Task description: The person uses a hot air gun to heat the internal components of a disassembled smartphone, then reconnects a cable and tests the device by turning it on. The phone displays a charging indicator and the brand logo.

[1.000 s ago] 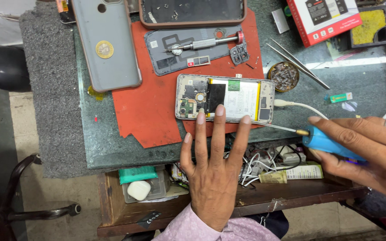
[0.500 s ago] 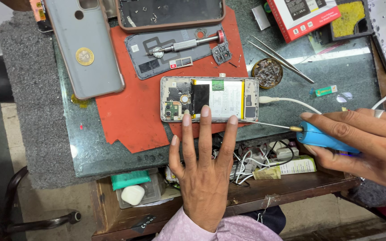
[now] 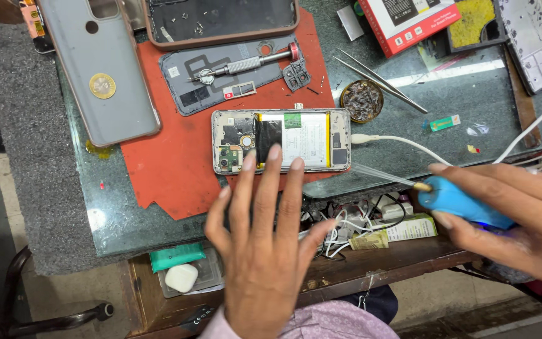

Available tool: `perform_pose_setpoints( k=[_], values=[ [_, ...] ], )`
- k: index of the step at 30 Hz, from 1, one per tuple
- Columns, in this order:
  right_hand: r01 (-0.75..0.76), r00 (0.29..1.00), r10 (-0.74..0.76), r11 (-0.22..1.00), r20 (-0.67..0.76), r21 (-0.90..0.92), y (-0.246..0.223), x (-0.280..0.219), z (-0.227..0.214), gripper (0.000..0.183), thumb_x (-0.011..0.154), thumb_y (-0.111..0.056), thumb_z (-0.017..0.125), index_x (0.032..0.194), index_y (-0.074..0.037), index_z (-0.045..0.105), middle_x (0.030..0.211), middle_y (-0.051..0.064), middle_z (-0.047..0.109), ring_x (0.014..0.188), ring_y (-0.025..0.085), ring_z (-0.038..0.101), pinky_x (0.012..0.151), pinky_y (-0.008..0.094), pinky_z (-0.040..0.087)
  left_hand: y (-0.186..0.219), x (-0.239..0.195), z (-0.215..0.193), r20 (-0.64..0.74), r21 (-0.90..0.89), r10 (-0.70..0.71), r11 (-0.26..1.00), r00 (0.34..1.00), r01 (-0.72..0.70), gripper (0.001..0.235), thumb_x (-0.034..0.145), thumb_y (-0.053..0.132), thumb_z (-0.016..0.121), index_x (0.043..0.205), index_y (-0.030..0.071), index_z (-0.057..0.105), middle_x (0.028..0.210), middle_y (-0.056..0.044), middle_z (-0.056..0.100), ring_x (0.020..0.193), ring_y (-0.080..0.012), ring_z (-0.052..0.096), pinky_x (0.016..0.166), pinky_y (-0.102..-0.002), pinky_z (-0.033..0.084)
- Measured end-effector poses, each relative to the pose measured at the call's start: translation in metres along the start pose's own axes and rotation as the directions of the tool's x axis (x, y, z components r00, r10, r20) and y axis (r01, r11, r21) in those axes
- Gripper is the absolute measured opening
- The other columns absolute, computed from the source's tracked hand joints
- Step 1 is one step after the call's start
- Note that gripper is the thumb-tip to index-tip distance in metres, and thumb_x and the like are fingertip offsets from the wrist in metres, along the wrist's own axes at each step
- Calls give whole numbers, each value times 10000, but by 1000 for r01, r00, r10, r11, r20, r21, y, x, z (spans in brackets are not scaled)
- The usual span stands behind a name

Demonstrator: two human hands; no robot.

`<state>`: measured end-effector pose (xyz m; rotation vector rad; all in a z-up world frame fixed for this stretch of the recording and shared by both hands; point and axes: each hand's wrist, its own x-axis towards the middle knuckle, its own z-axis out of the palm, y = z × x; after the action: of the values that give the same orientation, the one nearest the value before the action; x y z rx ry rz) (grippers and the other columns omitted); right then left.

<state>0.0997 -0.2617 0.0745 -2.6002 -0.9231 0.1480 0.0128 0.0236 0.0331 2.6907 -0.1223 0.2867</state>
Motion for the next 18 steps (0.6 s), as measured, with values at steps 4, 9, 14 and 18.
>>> perform_pose_setpoints(
  k=[4,9,14,18],
  values=[
    [-318,914,380,888,-141,334,-37,-32,27,447,917,-200,675,1321,-12,638,952,110,722,766,177,690,682,294,543,-23,34,-20,15,-9,177,984,984,-177,731,933,407,724,1514,42,471,1594,-147,424,1498,-310,357,1155,-537,293],
    [-359,720,672,150,171,921,-77,-37,83,408,1016,-263,449,1285,29,543,857,162,694,566,200,658,509,296,568,-44,67,-25,68,-114,297,951,953,-288,626,912,345,751,1423,41,556,1442,-134,527,1371,-286,467,1132,-532,325],
    [-265,729,590,-225,348,938,-106,-26,102,393,1016,-313,403,1195,24,494,754,207,673,463,213,632,417,315,530,-33,64,-25,51,-113,189,977,981,-182,614,885,324,764,1380,11,579,1340,-153,551,1239,-323,502,1034,-508,360],
    [-320,737,543,-243,402,916,-114,-20,93,366,1016,-291,429,1212,9,501,727,193,653,440,190,589,406,298,497,-23,55,-21,50,-53,152,987,987,-149,638,923,323,746,1457,49,528,1392,-197,495,1320,-374,455,1106,-555,350]
  ],
)
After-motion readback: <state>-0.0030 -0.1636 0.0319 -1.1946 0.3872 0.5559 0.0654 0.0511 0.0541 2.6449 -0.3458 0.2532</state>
